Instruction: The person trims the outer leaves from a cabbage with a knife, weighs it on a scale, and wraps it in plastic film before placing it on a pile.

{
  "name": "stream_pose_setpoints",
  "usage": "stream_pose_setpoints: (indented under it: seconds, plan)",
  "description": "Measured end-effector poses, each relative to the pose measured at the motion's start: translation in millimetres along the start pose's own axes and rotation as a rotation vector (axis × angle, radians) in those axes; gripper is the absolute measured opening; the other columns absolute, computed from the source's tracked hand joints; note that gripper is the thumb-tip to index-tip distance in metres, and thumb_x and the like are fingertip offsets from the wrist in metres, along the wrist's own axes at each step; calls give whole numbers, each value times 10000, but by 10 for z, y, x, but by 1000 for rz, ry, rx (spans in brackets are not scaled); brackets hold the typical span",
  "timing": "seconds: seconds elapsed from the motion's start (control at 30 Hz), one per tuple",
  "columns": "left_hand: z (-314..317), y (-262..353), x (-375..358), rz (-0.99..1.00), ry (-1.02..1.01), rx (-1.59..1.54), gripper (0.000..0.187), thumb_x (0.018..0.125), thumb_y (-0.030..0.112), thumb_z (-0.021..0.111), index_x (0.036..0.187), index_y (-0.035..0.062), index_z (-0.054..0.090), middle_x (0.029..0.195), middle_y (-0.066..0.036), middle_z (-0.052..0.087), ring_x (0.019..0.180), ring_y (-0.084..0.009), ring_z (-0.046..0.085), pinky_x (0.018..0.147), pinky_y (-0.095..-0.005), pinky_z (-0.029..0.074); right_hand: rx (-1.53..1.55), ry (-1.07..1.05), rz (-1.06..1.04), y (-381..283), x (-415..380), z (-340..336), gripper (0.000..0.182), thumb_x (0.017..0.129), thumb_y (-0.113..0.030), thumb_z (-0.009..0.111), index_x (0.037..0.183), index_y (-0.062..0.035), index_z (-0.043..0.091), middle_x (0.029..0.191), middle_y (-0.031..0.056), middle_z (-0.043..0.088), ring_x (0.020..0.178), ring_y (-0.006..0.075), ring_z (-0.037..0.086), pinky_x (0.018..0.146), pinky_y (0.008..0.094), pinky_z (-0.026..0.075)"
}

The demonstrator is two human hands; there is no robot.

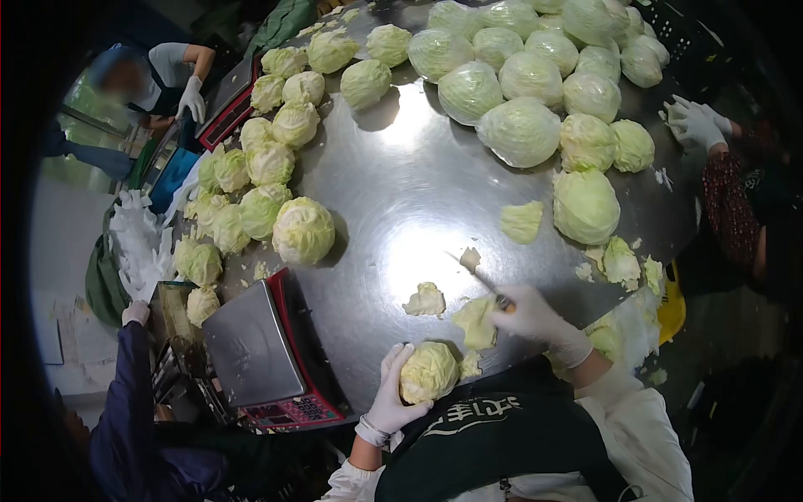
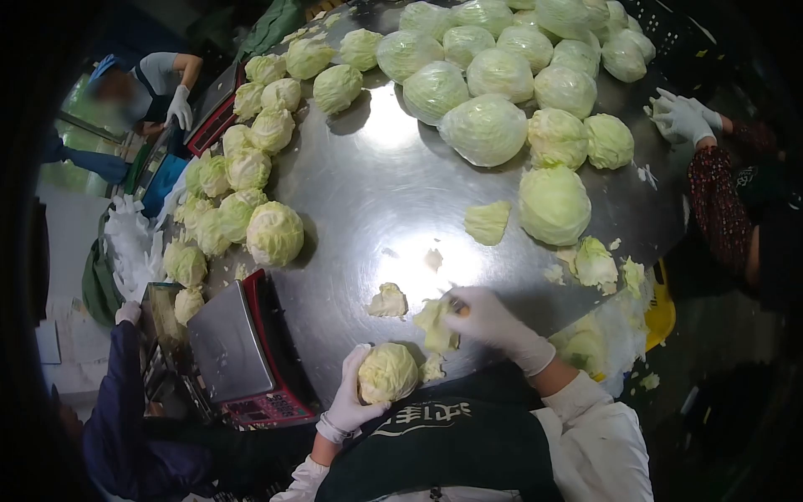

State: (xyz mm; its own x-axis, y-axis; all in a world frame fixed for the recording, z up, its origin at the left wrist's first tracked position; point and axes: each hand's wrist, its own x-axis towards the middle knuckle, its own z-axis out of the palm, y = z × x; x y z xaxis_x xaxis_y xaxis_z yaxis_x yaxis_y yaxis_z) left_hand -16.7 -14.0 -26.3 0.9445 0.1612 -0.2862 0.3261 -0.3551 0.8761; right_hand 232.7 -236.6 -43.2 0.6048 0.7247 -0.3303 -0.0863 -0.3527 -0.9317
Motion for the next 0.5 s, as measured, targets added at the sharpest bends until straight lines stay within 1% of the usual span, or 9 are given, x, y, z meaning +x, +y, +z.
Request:
stream_pose_setpoints:
  seconds: [0.03, 0.1, 0.13, 0.2, 0.27, 0.33, 0.4, 0.43, 0.5]
  plan:
    - [-9, -60, -40, -22, -23, -107, 1071, 678, 247, 874, 1554, 35, 296, 1555, -222, 298, 1487, -372, 276, 1222, -445, 237, 0, -4, -3, 49, -2, -63, 312, 838, -133, 727, 1115, 0, 674, 741, 73, 615, 631, 116, 592, 590, 297, 478]
    - [100, -63, -60, -66, 24, -264, 1063, 682, 230, 865, 1556, 42, 292, 1548, -206, 332, 1465, -359, 330, 1213, -436, 269, -427, 480, -225, 54, -15, -133, 483, 828, -128, 750, 1271, 1, 604, 1047, 130, 668, 738, 192, 649, 687, 319, 524]
    - [140, -69, -61, -106, 69, -422, 1055, 686, 213, 857, 1559, 48, 288, 1540, -190, 367, 1442, -347, 384, 1203, -427, 302, -425, 481, -227, 21, -47, -116, 483, 828, -128, 750, 1271, 1, 604, 1047, 130, 668, 738, 192, 649, 687, 319, 524]
    - [109, -217, -3, -157, 67, -657, 1072, 690, 237, 853, 1563, 38, 264, 1531, -189, 392, 1417, -340, 426, 1175, -446, 360, -320, 313, -143, -49, -142, -39, 620, 838, -175, 725, 1405, -39, 513, 1378, 202, 557, 1083, 341, 662, 892, 382, 552]
    - [25, -135, 35, -269, 111, -1225, 1048, 689, 257, 815, 1556, 42, 269, 1521, -203, 422, 1376, -371, 484, 1135, -526, 439, -303, 299, -203, -53, -166, 57, 602, 842, -169, 727, 1391, -33, 524, 1363, 199, 568, 1126, 343, 649, 922, 384, 541]
    - [-58, -158, 56, -280, 117, -1596, 1027, 707, 415, 761, 1566, 116, 286, 1540, -220, 380, 1388, -470, 420, 1093, -698, 393, -268, 291, -268, 24, -170, 192, 560, 852, -149, 723, 1368, -23, 544, 1354, 188, 575, 1182, 355, 619, 964, 382, 516]
    - [-208, -96, 166, -223, 12, -1834, 1024, 712, 554, 694, 1576, 176, 292, 1535, -212, 369, 1380, -537, 374, 1019, -796, 380, -146, 265, -216, 99, -215, 276, 506, 857, -150, 737, 1311, 4, 576, 1209, 194, 629, 1068, 317, 654, 905, 374, 524]
    - [-321, -13, 257, -185, 23, -1825, 992, 721, 546, 686, 1562, 167, 320, 1527, -192, 383, 1358, -534, 400, 1010, -748, 433, -109, 274, -198, 175, -237, 337, 478, 857, -152, 746, 1276, 18, 590, 1102, 180, 671, 974, 274, 685, 846, 361, 541]
    - [-632, 33, 501, 0, 108, -1689, 942, 730, 535, 677, 1536, 157, 366, 1504, -189, 423, 1329, -505, 451, 1002, -676, 485, 150, 144, 102, 185, -370, 407, 339, 898, -115, 719, 1186, 34, 618, 857, 107, 683, 727, 157, 666, 672, 314, 538]
